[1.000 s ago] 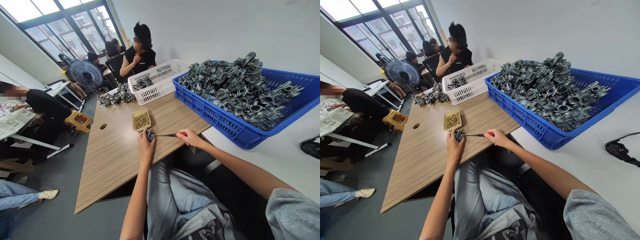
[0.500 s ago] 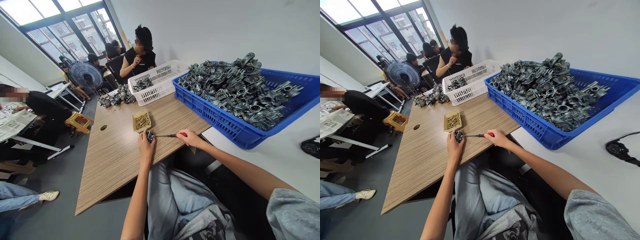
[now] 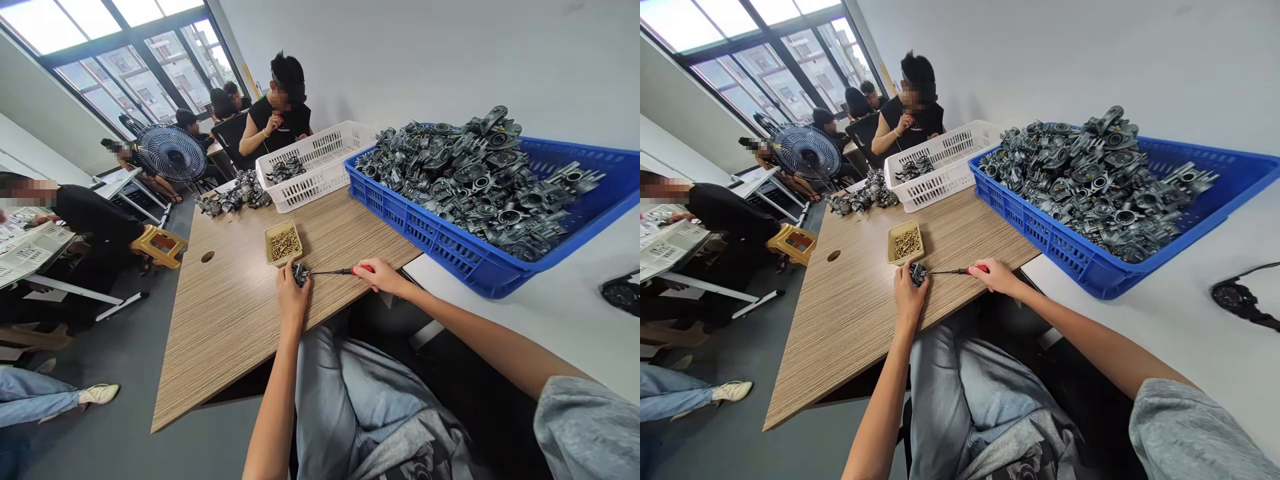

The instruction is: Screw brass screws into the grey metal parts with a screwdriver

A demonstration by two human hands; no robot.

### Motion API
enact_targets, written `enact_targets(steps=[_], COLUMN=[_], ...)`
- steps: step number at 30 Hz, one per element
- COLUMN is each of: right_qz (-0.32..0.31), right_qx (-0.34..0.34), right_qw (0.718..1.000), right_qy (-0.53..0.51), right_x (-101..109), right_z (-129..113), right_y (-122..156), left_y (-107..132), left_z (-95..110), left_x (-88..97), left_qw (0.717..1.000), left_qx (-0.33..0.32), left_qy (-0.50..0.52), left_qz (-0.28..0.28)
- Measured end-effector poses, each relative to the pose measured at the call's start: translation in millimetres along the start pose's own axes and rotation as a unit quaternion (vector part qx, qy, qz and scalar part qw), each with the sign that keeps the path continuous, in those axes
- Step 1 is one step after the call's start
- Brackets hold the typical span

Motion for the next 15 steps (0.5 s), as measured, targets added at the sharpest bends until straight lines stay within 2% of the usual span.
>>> enact_targets(steps=[15], right_qz=[-0.006], right_qx=[-0.001], right_qw=[1.0], right_qy=[-0.014], right_x=[1.1], right_z=[-2.5], right_y=[1.3], left_y=[0.1], left_z=[2.0], left_x=[1.2], left_qw=[1.0], left_qx=[0.0], left_qy=[0.001], left_qz=[0.001])
Point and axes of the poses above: each hand's wrist, its own y-axis away from the middle knuckle, its own x-axis out of the back of the hand, z = x × y, the point moved 4 cm from there along -y, towards the middle knuckle, and after that the axes turned 5 degrees about z, right-handed, at the moved point
